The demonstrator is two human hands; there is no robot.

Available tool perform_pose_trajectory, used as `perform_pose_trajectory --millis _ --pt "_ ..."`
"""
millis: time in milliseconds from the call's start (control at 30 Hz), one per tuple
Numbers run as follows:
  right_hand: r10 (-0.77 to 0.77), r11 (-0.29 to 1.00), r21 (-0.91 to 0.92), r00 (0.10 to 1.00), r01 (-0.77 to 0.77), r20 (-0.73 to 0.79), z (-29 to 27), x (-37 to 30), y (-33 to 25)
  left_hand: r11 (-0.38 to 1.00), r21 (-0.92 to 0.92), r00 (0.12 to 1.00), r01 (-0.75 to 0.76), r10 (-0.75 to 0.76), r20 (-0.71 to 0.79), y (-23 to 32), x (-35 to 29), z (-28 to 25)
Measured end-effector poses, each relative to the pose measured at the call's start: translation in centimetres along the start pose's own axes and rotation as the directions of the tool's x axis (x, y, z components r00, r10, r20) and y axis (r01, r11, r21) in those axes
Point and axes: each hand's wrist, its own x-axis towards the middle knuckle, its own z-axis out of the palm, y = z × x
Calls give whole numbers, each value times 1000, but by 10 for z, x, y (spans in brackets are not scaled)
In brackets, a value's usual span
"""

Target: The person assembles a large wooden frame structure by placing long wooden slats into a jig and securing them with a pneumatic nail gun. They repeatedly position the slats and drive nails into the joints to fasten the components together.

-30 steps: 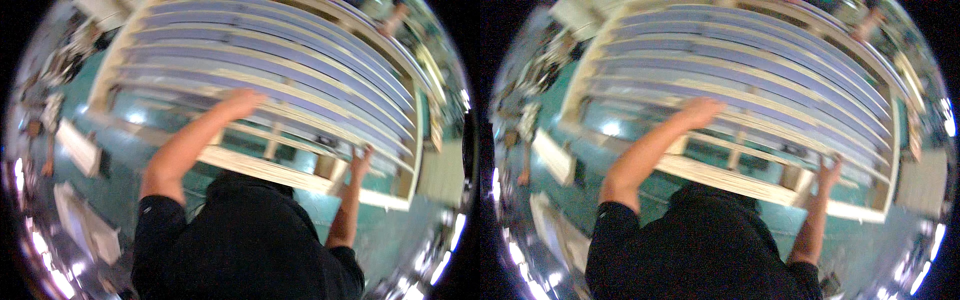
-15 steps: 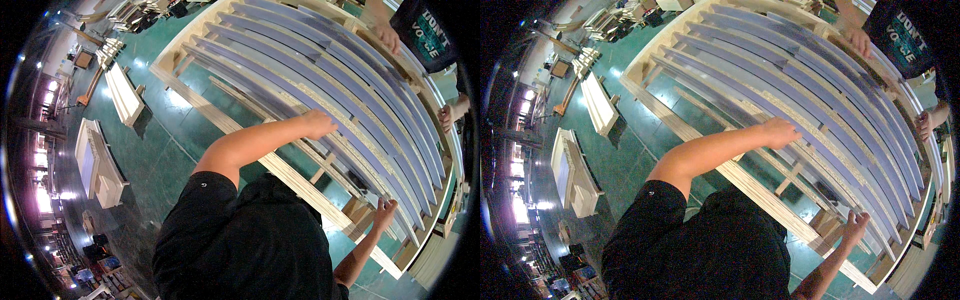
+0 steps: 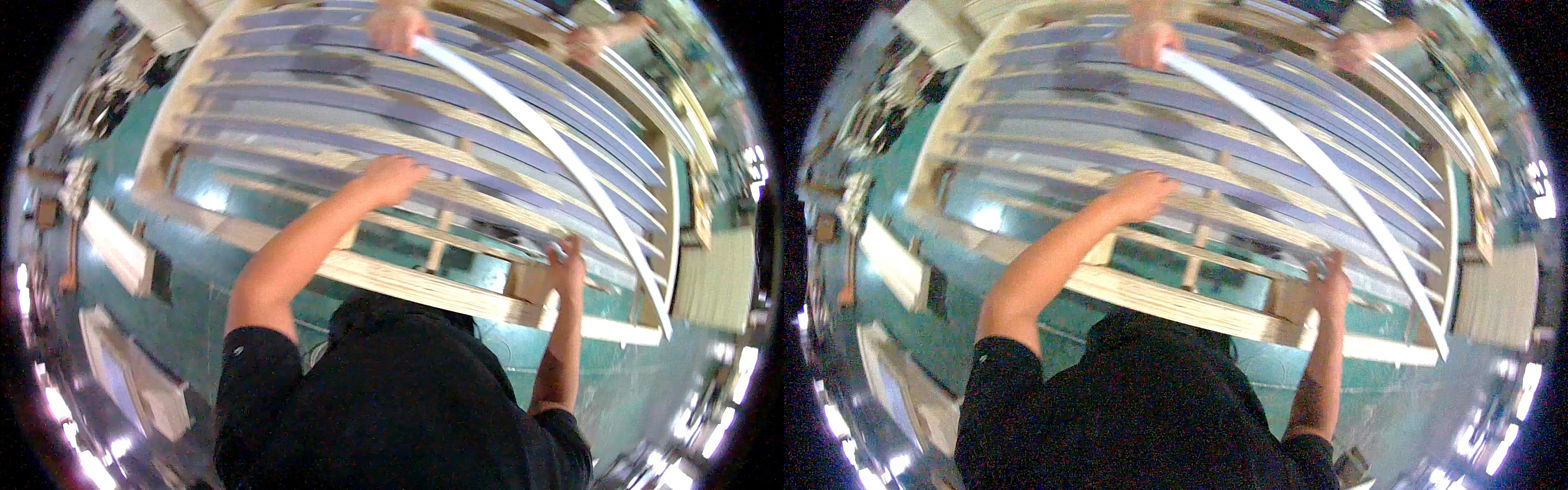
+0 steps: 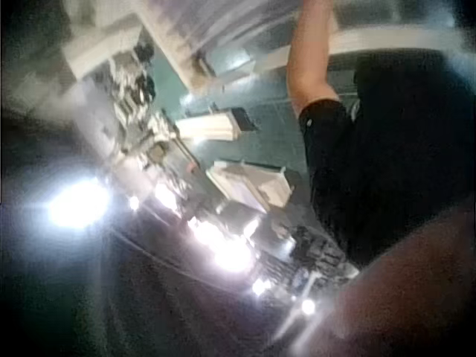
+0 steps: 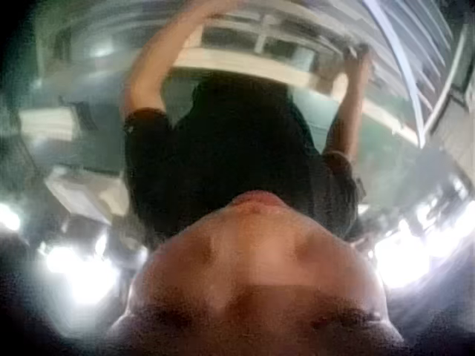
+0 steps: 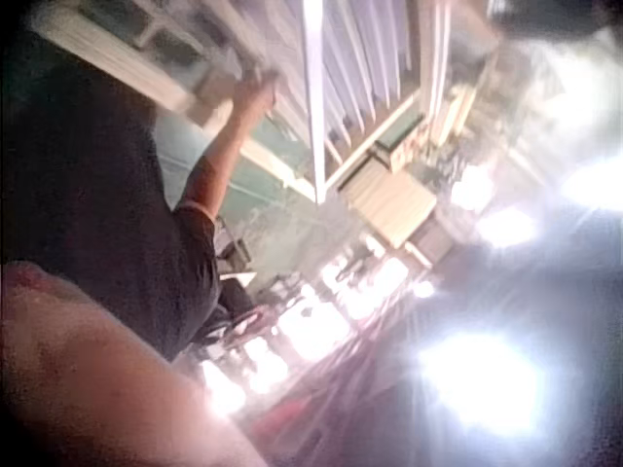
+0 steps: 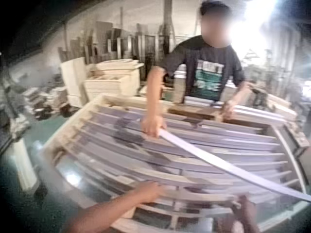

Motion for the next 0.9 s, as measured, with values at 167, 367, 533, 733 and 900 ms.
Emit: perform_pose_trajectory --millis 167,367,533,733,900 --pt "-202 975 46 953 218 -227 -70 3 -70 995 93 999 41 -41 8 28 -2 -25" --pt "-251 874 -388 956 293 155 -89 77 -88 1000 30 1000 4 -4 -7 11 -7 -18" --pt "-252 932 -226 954 284 161 -74 88 -34 997 69 999 31 -31 -12 9 -3 -6" --pt "-311 945 -68 942 321 123 -131 23 -60 970 -115 845 -213 124 -521 50 -42 -54" --pt "-391 916 9 890 400 235 -144 -53 -72 886 0 710 -464 371 -598 146 -92 -105"
